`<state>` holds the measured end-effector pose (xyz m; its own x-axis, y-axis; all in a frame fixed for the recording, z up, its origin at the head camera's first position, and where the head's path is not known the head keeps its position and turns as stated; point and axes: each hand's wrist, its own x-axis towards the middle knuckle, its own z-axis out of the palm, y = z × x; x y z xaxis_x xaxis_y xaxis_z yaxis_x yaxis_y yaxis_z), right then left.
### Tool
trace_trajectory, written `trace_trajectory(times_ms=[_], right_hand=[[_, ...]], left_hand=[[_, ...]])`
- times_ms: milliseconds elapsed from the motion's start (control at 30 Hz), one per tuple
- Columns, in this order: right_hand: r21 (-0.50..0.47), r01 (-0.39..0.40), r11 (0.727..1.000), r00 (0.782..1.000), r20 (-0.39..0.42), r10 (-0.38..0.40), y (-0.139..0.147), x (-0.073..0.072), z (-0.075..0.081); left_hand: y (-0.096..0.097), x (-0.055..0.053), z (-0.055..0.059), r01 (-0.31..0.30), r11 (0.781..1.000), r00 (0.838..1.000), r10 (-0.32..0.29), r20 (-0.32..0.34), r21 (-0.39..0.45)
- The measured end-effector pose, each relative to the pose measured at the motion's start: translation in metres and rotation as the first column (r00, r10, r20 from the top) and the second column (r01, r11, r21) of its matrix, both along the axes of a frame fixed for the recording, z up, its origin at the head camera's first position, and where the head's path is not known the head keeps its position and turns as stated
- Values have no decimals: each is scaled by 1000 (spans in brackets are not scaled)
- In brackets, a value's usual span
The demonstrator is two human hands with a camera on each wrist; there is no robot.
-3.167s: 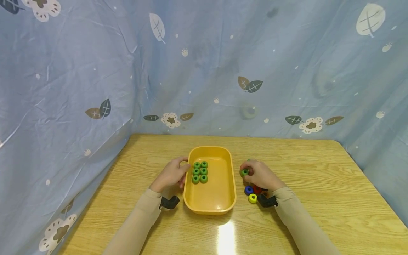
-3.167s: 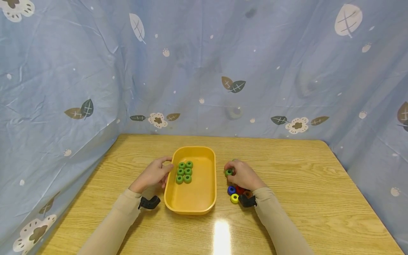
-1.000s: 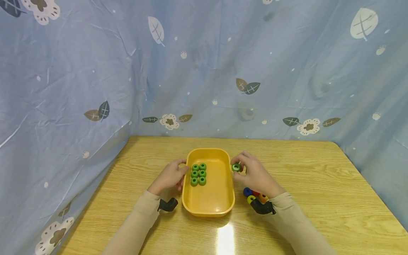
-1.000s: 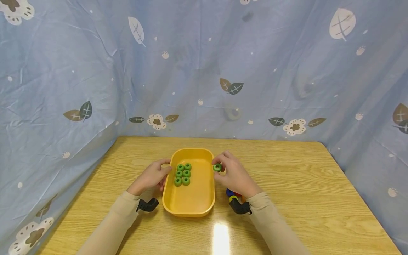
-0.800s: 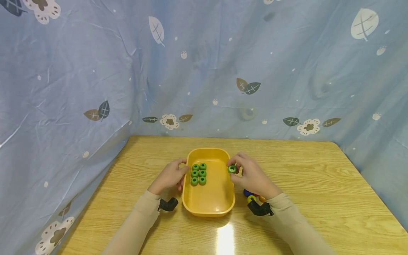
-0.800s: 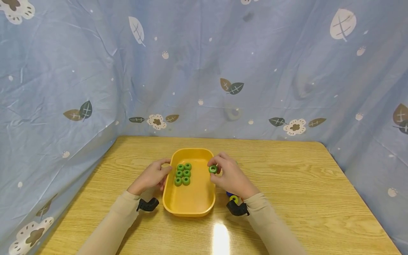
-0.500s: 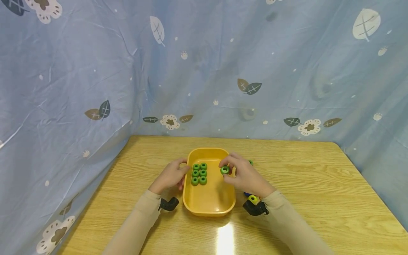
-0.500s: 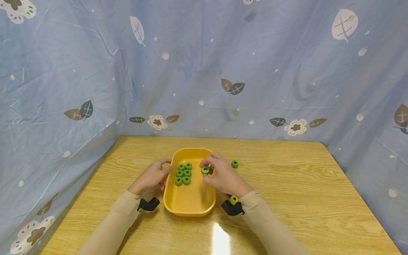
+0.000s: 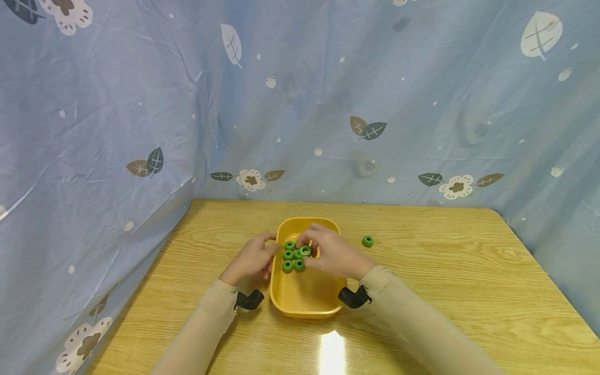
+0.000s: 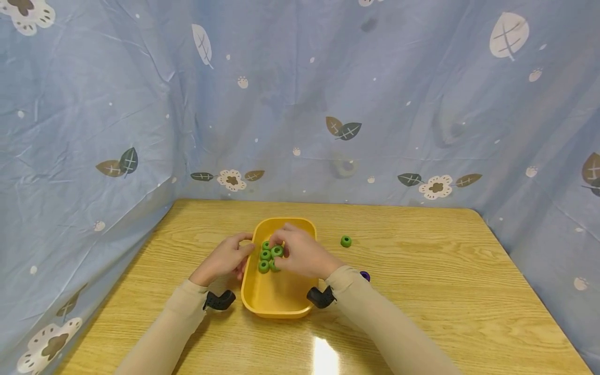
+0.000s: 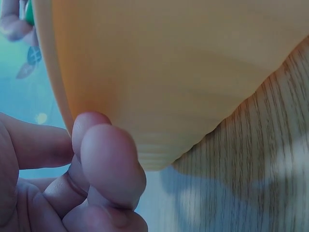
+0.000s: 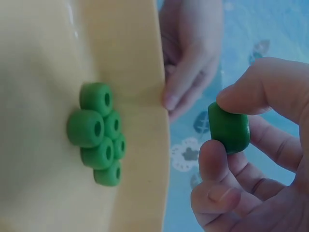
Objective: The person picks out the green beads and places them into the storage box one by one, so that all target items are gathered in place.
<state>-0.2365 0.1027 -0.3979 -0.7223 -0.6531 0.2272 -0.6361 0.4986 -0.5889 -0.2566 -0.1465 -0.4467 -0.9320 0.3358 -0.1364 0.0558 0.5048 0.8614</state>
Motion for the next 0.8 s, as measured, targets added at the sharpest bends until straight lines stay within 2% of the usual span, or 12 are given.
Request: trace_trajectory(times_ms=[300, 600, 800], right_hand=[[74, -51, 996, 998, -29, 54, -24, -10, -16], [171, -93, 981, 996, 9, 93, -41, -19, -27], [218, -146, 965, 989, 2, 149, -46, -23, -39]], left_hand=[[-2, 1, 0, 15, 1000, 1000, -15, -5, 11], [-3, 0, -1, 19, 1000, 1000, -19, -23, 5], [-2, 2, 2, 25, 999, 1000, -26, 13, 37]])
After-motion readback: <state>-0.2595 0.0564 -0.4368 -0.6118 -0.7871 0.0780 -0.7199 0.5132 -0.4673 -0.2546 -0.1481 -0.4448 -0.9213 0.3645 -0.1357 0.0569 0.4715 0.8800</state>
